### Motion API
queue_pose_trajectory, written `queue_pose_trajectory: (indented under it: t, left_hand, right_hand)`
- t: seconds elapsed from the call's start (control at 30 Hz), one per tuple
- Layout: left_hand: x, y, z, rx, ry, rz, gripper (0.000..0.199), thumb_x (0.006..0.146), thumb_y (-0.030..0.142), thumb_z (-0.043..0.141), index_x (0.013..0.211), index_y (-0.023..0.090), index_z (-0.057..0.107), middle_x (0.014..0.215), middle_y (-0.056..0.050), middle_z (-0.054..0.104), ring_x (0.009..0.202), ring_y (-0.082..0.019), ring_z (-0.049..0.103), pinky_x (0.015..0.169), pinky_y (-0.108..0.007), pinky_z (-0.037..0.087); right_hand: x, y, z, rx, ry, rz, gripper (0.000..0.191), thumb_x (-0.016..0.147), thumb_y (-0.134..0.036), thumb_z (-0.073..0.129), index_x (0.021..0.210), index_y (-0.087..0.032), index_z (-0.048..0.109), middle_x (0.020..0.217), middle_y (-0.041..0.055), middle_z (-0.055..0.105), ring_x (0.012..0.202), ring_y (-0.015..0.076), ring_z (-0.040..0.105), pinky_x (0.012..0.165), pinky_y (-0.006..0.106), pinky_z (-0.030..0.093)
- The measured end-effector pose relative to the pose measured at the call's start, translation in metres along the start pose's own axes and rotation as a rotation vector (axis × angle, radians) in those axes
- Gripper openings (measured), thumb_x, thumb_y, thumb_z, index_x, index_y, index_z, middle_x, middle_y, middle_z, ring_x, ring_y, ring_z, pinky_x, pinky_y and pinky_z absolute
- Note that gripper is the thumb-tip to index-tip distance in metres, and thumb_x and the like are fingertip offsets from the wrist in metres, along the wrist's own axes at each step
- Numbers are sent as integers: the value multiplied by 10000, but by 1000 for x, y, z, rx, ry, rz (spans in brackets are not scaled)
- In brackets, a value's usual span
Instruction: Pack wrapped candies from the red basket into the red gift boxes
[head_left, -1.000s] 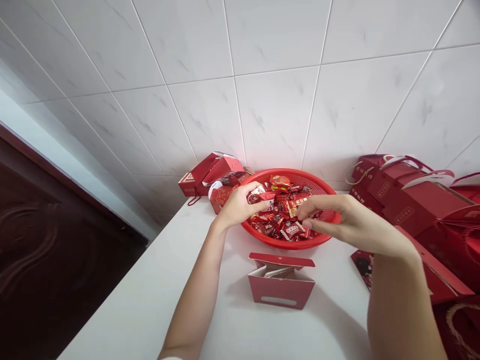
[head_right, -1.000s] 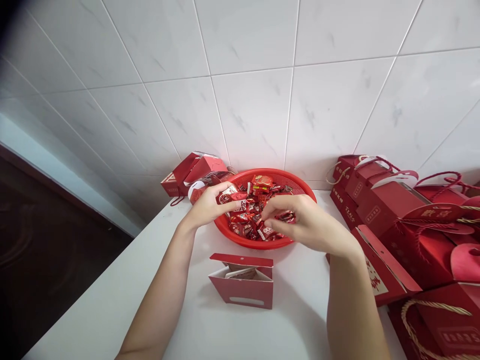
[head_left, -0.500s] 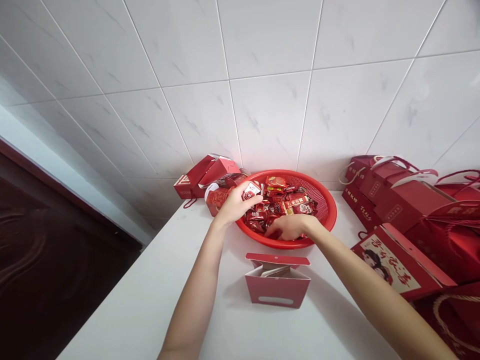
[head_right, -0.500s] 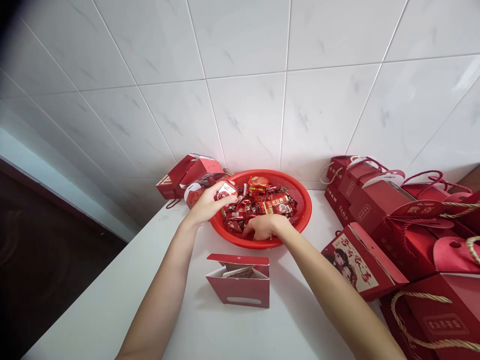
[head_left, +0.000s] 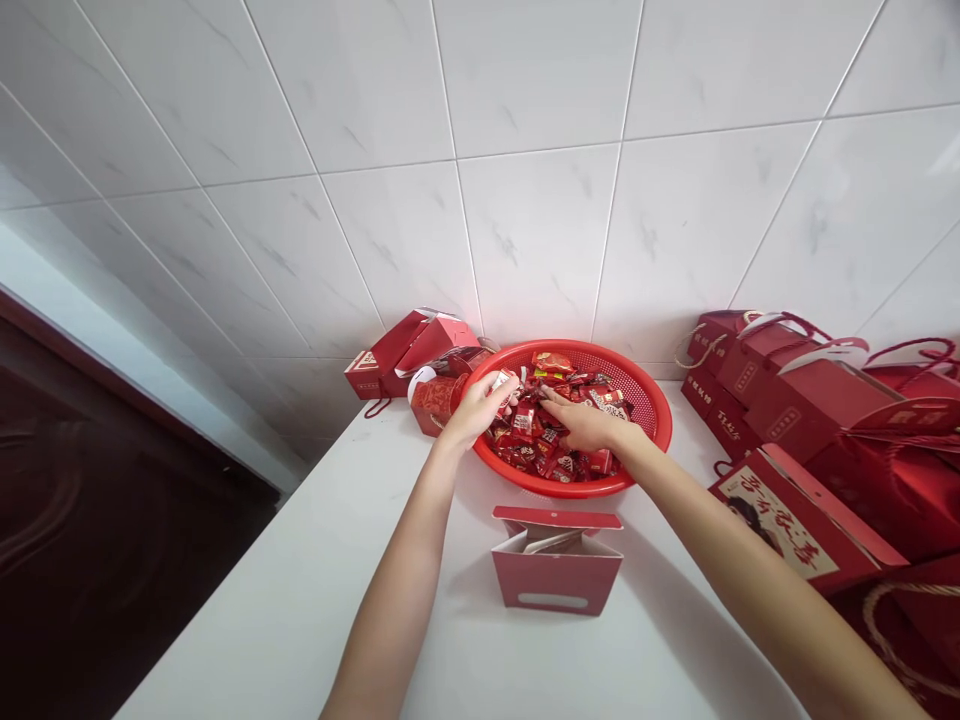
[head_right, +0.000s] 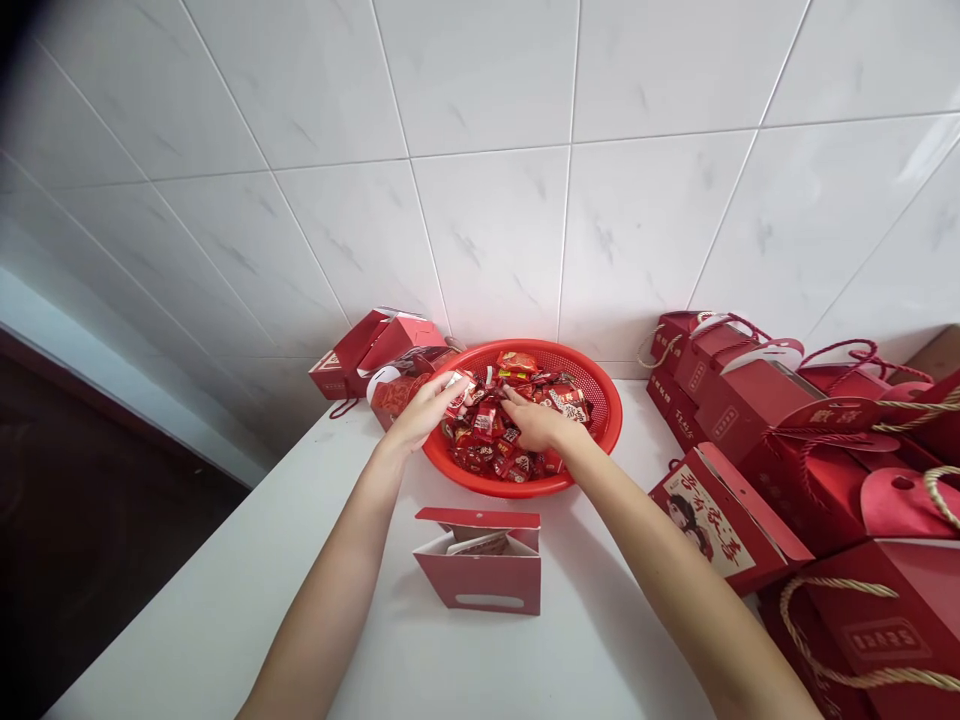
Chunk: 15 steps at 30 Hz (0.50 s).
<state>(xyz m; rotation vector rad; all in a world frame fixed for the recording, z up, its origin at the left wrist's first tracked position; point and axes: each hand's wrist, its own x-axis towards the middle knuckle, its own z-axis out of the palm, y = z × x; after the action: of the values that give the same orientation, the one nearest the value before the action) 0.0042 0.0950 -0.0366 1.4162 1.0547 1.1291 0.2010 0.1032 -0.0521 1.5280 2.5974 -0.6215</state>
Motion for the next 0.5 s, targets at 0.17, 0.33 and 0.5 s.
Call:
queue_pose_trajectory:
  t: [0.17, 0.33, 0.5]
  left_hand:
    - [3, -3, -4, -113, -30, -113, 538, 763, 695, 638, 820, 160, 666, 712, -44, 659, 661, -170, 599, 619, -286, 446]
    - [5, -5, -8, -155, -45, -127, 598, 779, 731, 596, 917, 160, 706, 712, -64, 685, 721, -219, 648, 632, -310, 456]
    - [5, -6, -6, -145, -30, -135, 563, 800, 697, 599, 856, 149, 709, 702, -64, 683, 675, -201, 631, 635, -310, 457]
  right_hand:
    - [-1, -3, 0, -102, 152, -7, 760, 737, -6, 527, 1475, -180, 474, 1650, 113, 190, 1301, 301, 554, 1013, 329, 466]
    - [-1, -13, -2, -153, 208, -91, 340, 844, -118, 525, 1139, -166, 688, 1200, 124, 678, 1068, 266, 667, 818, 299, 492]
    - [1, -28, 5, -260, -86, -101, 564, 722, -371, 798, 1212, -135, 648, 1216, 161, 656, 1048, 307, 665, 773, 295, 497]
